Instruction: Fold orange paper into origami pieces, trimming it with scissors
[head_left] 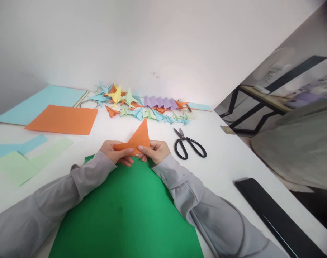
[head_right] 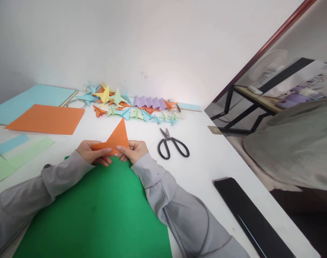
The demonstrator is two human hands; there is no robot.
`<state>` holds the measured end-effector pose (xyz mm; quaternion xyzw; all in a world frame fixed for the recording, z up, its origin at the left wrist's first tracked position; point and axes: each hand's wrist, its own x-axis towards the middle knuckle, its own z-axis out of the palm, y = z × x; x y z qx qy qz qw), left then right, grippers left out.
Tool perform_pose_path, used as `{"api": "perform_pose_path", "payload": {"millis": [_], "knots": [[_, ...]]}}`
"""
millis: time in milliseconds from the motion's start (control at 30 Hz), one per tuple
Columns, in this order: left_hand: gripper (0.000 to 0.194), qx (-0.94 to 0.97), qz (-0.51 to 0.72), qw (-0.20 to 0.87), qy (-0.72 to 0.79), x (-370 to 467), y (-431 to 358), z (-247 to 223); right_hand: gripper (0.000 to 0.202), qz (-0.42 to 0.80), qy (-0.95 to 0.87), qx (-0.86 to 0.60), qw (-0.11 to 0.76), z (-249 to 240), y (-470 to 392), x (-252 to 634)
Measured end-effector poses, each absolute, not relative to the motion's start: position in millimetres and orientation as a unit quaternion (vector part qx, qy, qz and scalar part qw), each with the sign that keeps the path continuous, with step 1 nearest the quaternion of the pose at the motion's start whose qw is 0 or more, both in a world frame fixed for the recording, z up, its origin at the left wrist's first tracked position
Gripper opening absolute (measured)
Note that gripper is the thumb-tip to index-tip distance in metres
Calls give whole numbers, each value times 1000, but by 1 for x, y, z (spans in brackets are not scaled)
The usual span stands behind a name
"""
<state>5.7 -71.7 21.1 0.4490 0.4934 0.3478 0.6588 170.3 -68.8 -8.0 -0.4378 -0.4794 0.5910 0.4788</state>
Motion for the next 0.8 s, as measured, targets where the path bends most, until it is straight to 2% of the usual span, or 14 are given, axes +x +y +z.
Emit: {"api": "perform_pose_path", "payload": {"millis": [300, 633, 800], "knots": [[17, 453, 349, 654, 495, 6, -73, 25, 29, 577, -473, -450, 491, -6, -72, 167], [33, 459, 359, 609, 538, 13, -72, 21, 34, 561, -480, -476, 478, -2, -74, 165], [29, 464, 366, 604, 536, 13, -71, 16, 35, 565, -476, -476, 477, 0, -74, 164]]}}
